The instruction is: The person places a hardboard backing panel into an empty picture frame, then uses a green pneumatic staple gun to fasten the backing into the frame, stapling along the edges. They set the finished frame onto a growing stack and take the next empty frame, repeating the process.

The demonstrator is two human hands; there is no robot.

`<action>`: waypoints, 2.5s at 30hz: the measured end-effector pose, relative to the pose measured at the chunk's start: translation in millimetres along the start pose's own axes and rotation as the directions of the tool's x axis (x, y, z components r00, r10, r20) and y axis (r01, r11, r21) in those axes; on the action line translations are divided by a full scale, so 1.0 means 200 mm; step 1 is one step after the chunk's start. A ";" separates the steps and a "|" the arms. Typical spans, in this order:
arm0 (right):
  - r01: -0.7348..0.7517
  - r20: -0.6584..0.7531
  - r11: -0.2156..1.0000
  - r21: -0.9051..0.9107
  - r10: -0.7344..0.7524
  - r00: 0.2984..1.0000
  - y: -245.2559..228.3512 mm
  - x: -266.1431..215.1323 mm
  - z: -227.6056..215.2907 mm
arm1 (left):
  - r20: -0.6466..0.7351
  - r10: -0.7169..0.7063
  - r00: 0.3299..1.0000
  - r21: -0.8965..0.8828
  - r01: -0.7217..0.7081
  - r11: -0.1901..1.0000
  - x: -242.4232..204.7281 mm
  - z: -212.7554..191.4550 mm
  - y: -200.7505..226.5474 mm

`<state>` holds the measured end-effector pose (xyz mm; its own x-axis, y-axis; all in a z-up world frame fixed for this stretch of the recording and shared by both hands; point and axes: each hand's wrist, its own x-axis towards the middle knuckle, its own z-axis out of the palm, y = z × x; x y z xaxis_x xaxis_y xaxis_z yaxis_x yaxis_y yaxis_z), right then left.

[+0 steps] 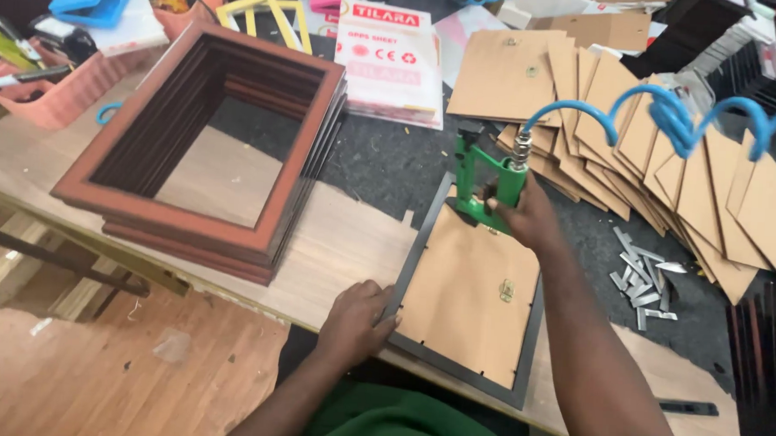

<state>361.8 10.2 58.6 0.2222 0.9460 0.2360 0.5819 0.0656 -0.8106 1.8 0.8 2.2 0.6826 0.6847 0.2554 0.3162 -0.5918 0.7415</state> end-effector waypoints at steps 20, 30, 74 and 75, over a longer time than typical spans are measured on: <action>-0.105 0.108 0.963 0.249 0.081 0.991 -0.20 -0.42 0.18 | 0.674 0.209 0.708 -0.481 0.206 0.852 0.02 0.66 0.13; -0.218 0.246 0.933 0.287 0.148 0.958 -0.22 -0.59 0.06 | 0.237 0.062 0.970 -0.376 0.033 0.926 0.05 0.26 -0.14; -0.096 -0.230 0.984 -0.148 0.060 0.971 -0.20 -0.16 0.08 | -0.216 -0.023 0.976 0.078 0.041 0.996 0.30 0.07 -0.11; -0.101 -0.224 0.986 -0.129 0.070 0.972 -0.20 -0.16 0.08 | -0.215 -0.015 0.977 0.076 0.032 0.997 0.30 0.06 -0.11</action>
<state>319.2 -17.1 74.1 0.4320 0.8529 0.2931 0.6528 -0.0716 -0.7541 43.7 48.9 -6.7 0.5206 0.7686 0.3717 0.3865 -0.6003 0.7002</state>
